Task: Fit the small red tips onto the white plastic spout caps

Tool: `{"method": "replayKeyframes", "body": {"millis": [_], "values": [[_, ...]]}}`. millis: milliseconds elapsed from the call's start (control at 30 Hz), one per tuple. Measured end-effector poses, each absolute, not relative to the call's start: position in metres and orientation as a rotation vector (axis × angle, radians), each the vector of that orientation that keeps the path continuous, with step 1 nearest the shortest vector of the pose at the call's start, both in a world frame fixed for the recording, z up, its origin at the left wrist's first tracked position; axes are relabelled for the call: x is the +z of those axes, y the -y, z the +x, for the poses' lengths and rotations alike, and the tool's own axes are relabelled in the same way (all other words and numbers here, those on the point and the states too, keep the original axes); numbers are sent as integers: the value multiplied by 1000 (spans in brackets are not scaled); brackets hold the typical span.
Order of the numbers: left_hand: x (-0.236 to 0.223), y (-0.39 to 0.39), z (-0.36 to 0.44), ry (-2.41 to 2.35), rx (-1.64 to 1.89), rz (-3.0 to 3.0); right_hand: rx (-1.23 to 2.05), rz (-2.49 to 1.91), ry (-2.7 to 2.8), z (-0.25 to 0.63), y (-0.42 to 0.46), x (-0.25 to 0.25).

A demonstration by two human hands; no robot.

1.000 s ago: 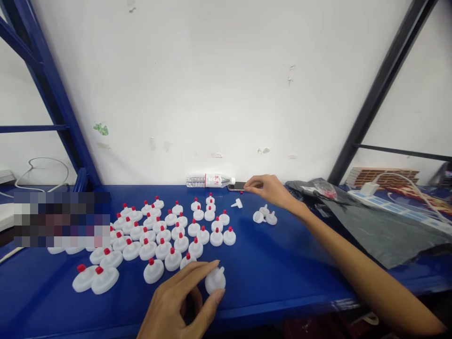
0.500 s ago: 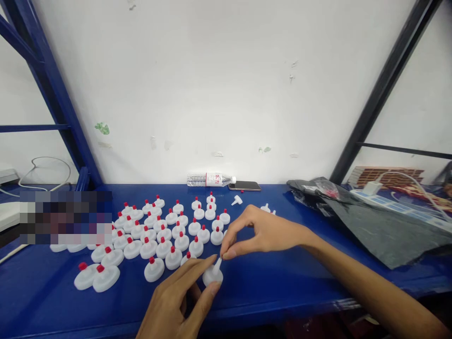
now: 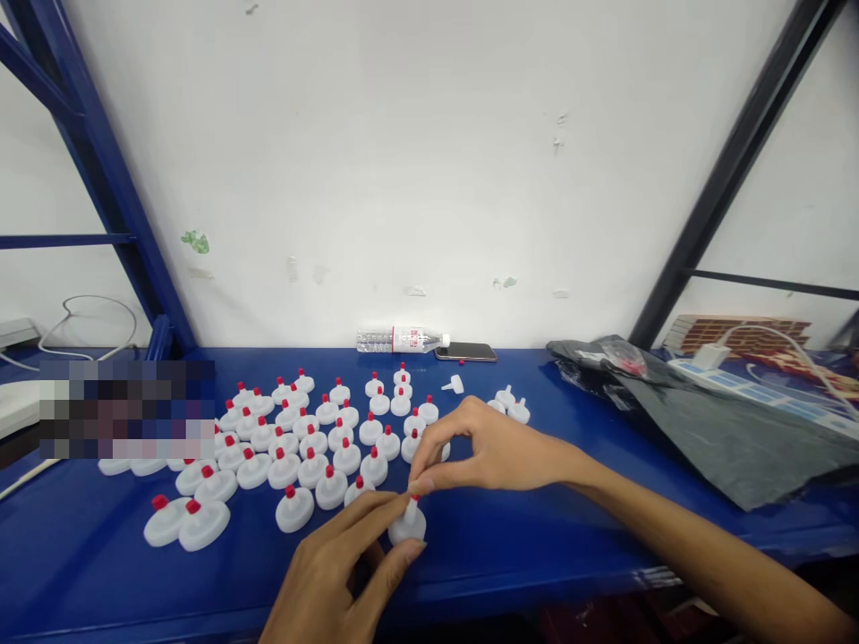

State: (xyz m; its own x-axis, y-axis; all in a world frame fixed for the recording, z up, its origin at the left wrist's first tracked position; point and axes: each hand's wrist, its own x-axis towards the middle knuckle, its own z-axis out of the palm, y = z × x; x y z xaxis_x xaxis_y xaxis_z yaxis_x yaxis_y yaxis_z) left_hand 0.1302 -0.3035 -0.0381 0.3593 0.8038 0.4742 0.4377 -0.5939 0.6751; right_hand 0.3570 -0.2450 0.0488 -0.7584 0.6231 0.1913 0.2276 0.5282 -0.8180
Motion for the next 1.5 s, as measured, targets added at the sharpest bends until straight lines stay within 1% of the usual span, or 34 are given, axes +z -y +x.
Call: {"method": "replayKeyframes", "body": {"millis": [133, 300, 500, 633, 733, 833, 933, 1033, 1100, 1233, 1333, 1500], "values": [[-41, 303, 130, -1087, 1116, 2211, 1185, -672, 2305, 357, 245, 47], [-47, 303, 128, -1208, 1137, 2281, 1258, -694, 2395, 356, 245, 45], [-48, 304, 129, -1222, 1146, 2357, 1241, -730, 2499, 354, 246, 43], [-45, 309, 132, -1199, 1298, 2315, 1030, -783, 2565, 355, 243, 43], [-42, 313, 135, -1156, 1377, 2277, 752, -860, 2585, 354, 241, 41], [-39, 315, 136, -1165, 1382, 2256, 476, -946, 2600, 352, 240, 36], [-39, 314, 136, -1172, 1374, 2260, 350, -999, 2602, 353, 237, 34], [-39, 313, 135, -1154, 1383, 2281, 278, -1052, 2467, 362, 230, 43], [-39, 314, 135, -1143, 1393, 2284, 165, -1173, 2345, 376, 221, 54], [-40, 314, 136, -1114, 1393, 2291, -135, -1671, 2231, 416, 199, 72], [-42, 313, 138, -1105, 1410, 2286, -121, -1881, 2216, 442, 185, 70], [-43, 313, 140, -1118, 1453, 2254, 66, -1935, 2241, 453, 175, 61]]}}
